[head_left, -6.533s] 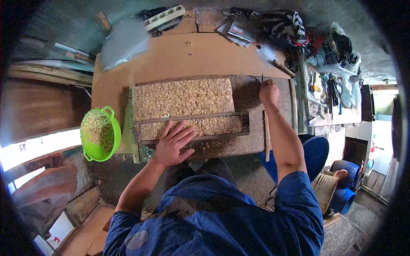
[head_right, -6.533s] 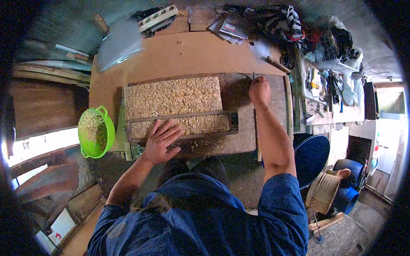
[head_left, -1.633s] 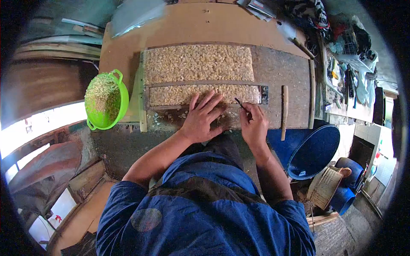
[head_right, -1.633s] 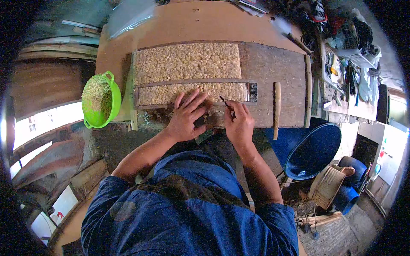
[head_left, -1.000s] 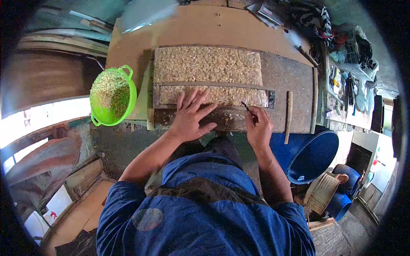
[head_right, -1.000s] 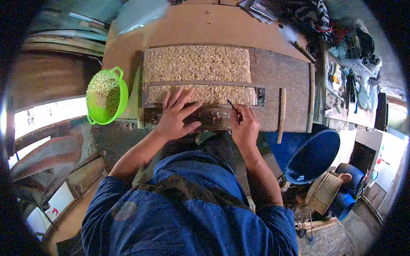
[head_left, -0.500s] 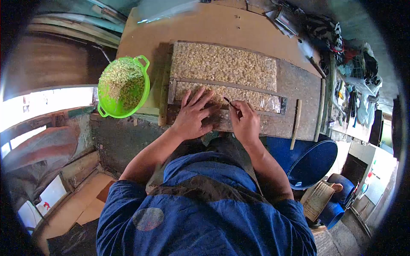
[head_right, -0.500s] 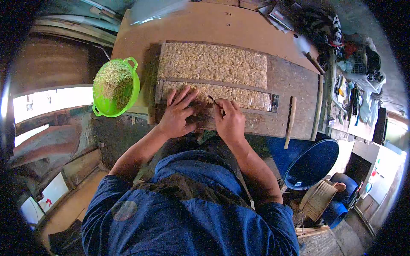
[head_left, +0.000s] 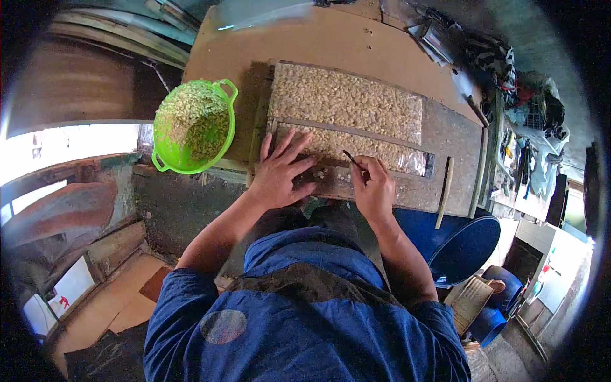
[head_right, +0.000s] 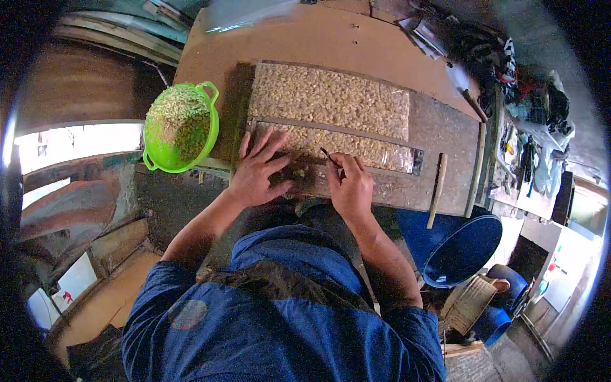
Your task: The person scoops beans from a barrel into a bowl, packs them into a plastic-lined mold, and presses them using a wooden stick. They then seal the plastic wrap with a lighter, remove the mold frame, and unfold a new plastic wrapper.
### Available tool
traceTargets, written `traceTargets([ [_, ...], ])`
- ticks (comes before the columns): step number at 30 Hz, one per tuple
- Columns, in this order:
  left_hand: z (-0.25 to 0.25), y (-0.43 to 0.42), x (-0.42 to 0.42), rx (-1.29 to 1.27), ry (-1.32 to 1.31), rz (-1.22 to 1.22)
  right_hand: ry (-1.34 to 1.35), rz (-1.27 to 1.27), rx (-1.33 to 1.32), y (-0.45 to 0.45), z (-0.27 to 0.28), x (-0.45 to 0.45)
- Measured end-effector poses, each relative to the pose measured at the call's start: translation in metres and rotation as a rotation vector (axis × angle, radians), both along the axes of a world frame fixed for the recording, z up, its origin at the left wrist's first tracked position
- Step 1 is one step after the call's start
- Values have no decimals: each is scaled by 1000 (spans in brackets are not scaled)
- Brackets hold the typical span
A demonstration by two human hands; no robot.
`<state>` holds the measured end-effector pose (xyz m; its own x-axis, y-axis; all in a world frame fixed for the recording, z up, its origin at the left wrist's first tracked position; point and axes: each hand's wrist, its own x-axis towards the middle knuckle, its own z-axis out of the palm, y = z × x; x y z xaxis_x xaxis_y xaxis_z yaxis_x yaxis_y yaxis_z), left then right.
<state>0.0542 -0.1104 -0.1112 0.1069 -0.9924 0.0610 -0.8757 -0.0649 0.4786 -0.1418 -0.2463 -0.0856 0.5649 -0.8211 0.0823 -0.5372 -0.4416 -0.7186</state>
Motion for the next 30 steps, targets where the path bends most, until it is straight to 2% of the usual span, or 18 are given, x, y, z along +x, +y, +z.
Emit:
traceTargets([
  [4,-1,8,8,-7,5,-1,29,18,42,5,1,17],
  [19,-7,10,9,12,27,2,10,184,-79,14,2,44],
  [25,-6,10,10,11,18,-11,108,213,-125,14,-3,55],
  [30,-7,14,13,-7,61,-2,-9,184,-54,14,8,50],
])
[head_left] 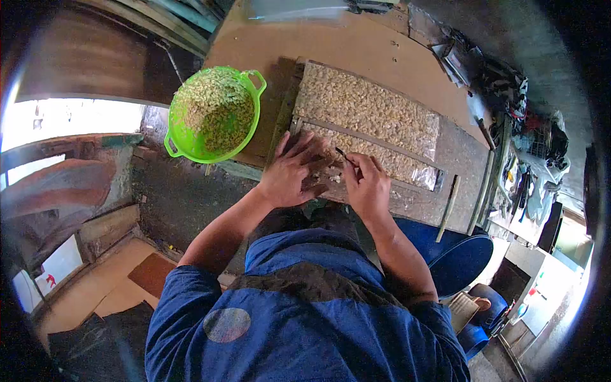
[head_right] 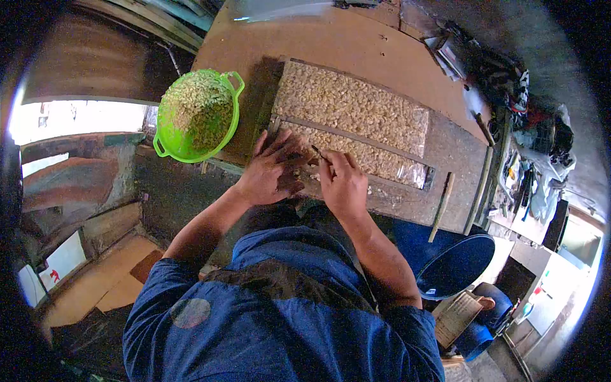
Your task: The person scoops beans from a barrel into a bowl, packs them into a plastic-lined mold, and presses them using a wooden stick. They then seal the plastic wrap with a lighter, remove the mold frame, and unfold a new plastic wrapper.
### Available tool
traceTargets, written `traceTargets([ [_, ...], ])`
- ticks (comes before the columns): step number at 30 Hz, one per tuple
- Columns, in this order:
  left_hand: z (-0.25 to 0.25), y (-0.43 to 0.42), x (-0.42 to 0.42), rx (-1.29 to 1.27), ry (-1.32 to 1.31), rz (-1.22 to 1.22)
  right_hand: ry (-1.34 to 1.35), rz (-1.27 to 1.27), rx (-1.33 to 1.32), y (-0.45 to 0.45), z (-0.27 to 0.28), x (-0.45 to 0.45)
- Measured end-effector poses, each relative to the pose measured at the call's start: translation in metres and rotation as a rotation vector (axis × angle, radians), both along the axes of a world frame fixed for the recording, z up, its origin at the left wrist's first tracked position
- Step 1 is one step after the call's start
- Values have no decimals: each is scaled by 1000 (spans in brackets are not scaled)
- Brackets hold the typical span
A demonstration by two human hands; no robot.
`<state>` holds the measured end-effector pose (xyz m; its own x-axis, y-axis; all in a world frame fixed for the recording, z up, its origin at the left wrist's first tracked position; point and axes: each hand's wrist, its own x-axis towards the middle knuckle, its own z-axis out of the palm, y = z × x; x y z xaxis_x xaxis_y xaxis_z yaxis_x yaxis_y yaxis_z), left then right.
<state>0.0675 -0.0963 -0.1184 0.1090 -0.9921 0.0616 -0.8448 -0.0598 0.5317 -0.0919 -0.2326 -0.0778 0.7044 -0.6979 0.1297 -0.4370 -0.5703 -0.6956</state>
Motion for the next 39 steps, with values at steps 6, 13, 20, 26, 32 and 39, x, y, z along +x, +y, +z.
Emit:
traceTargets([
  [6,-1,18,17,0,-14,49,53,-53,101,0,2,0],
  [13,-4,22,18,-4,29,57,13,70,55,8,-6,21],
  [20,-6,22,18,-19,137,44,100,129,-80,11,-9,34],
  [26,-8,23,20,-33,90,40,61,197,-147,9,-3,36],
  [32,-4,23,19,-53,195,74,55,112,-66,-1,-4,37],
  [39,-2,26,19,9,101,74,102,105,-71,-9,-10,51],
])
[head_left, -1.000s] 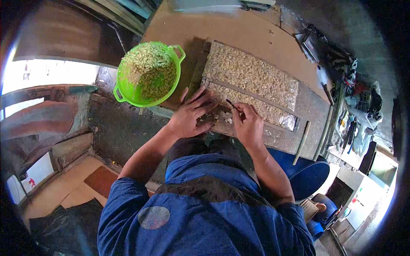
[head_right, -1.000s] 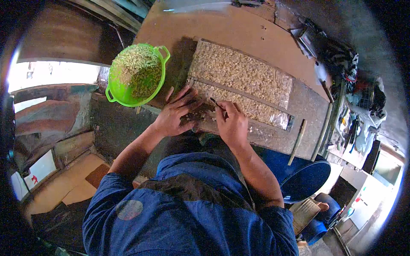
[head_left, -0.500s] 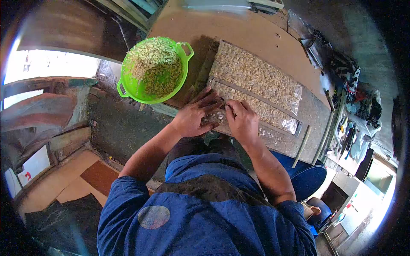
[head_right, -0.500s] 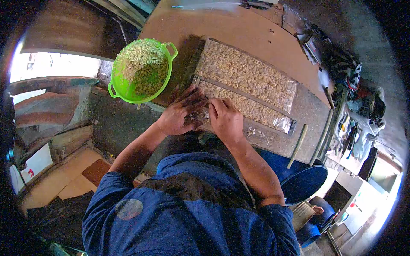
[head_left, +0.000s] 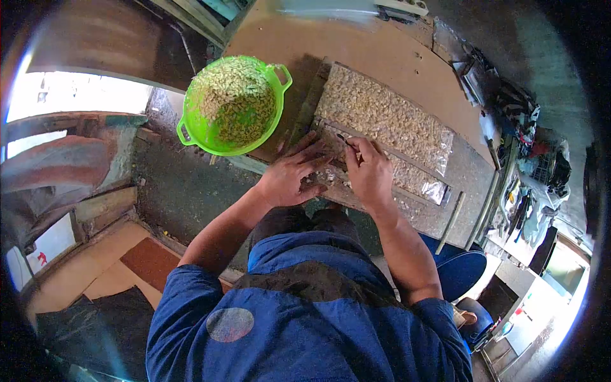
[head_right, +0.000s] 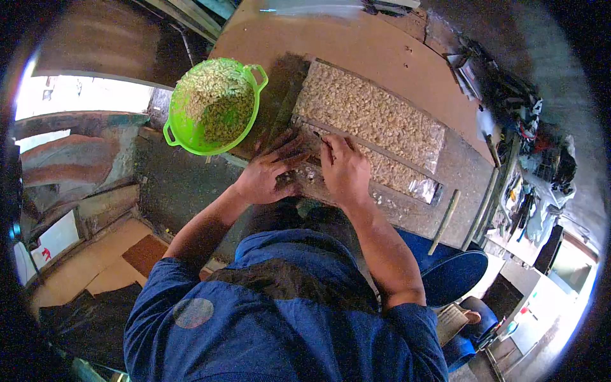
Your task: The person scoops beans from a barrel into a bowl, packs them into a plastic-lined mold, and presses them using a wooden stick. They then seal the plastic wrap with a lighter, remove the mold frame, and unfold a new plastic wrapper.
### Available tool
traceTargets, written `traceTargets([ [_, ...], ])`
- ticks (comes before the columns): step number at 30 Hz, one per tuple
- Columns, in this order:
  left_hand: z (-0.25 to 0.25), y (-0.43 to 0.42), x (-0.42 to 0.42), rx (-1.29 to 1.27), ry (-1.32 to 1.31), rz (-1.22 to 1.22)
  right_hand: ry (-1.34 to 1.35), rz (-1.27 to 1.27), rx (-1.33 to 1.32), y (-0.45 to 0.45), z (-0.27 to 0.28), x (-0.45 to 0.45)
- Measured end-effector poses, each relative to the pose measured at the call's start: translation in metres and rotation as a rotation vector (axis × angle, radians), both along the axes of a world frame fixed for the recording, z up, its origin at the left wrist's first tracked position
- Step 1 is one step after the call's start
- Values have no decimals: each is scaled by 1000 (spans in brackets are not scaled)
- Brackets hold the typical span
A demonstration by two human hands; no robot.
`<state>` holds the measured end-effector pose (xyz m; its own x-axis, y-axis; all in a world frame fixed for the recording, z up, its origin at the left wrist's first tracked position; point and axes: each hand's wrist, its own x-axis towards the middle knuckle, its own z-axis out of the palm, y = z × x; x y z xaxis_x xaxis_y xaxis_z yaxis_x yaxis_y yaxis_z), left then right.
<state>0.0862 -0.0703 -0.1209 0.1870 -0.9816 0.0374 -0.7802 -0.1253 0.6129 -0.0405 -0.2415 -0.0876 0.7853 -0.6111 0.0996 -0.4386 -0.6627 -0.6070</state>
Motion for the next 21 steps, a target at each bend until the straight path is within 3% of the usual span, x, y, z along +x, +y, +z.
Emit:
traceTargets([
  [5,-1,0,-3,24,-46,21,47,41,-20,-1,-3,-2],
  [8,-1,0,-5,15,-48,45,-127,69,-84,-4,8,-10],
  [13,7,-18,-13,-55,-77,158,-31,-137,137,-8,15,-45],
  [21,5,-20,-22,-70,-150,223,-92,-448,103,-40,16,-142],
])
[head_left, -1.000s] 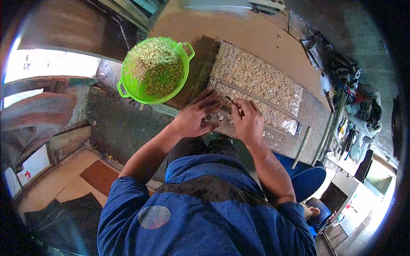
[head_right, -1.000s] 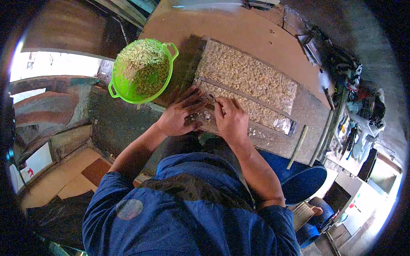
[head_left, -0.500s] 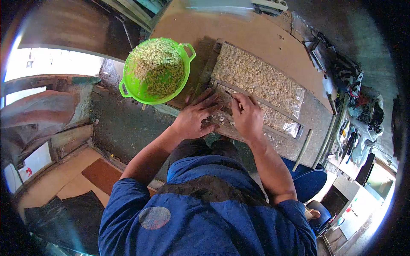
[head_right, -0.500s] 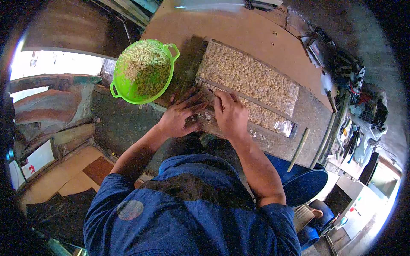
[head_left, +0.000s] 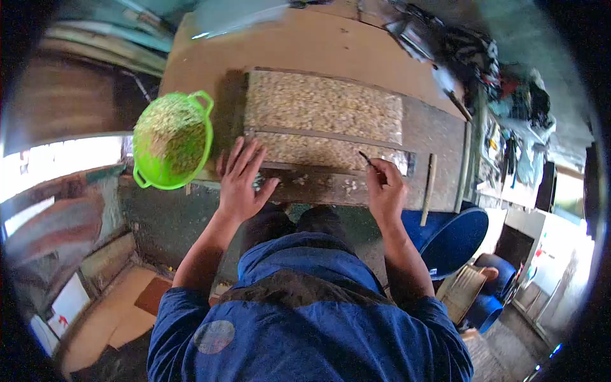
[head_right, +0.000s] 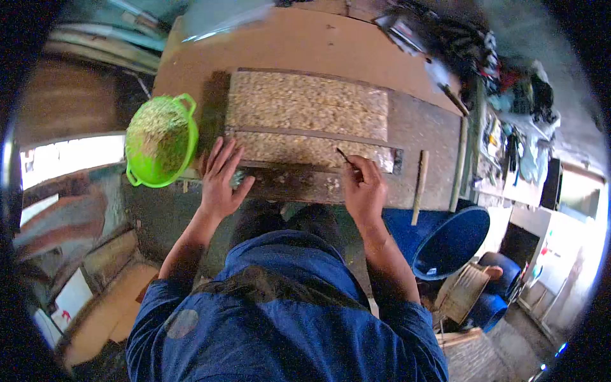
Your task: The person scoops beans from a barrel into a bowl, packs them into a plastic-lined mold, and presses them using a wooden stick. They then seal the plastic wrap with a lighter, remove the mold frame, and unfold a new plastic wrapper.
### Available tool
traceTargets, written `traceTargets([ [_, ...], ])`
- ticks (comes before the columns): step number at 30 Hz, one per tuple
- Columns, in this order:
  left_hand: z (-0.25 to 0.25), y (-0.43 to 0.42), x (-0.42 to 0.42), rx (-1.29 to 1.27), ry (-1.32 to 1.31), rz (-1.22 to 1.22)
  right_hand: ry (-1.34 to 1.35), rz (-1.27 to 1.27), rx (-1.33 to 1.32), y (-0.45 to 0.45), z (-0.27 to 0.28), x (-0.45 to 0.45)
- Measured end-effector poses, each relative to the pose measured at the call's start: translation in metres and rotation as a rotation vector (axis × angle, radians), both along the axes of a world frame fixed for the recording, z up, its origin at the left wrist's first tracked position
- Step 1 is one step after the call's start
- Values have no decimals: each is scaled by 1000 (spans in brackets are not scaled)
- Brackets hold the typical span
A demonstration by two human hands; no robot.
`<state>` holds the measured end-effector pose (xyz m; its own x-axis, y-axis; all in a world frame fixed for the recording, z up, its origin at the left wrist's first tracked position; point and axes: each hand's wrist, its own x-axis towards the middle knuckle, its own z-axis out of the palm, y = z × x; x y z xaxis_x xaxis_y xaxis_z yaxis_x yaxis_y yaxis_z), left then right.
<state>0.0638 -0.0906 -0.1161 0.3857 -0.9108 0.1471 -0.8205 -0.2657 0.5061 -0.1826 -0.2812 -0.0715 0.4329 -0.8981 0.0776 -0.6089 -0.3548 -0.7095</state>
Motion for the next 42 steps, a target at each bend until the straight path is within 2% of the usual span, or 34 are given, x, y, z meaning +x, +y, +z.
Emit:
traceTargets([
  [2,4,-2,-7,36,-18,-15,20,-103,-87,-14,-9,-34],
  [7,1,-7,-18,76,-27,3,17,-309,-8,-34,-11,-77],
  [11,-3,-9,-21,37,21,3,50,-294,-29,-43,-20,-83],
  [15,-3,-8,-22,110,-35,32,123,-249,-23,-47,-23,-80],
  [17,-2,-9,-24,114,-38,40,176,-180,-141,-50,-30,-83],
  [23,0,-10,-35,150,-92,85,49,-167,-108,-50,-5,-80],
  [27,7,-22,-56,167,-132,58,3,-240,-80,-69,-17,-99],
  [31,18,-43,-87,244,-76,-12,-113,-333,-47,-111,-38,-120],
  [33,18,-51,-95,193,-71,-51,-145,-413,75,-140,-40,-124],
  [34,20,-53,-100,202,-62,-51,-332,-441,169,-161,-62,-131],
  [38,27,-49,-109,198,-68,-47,-318,-525,219,-227,-87,-137],
  [41,25,-34,-114,216,-96,-8,-288,-506,138,-264,-99,-137],
  [42,22,-25,-116,202,-89,29,-205,-477,60,-270,-93,-133],
])
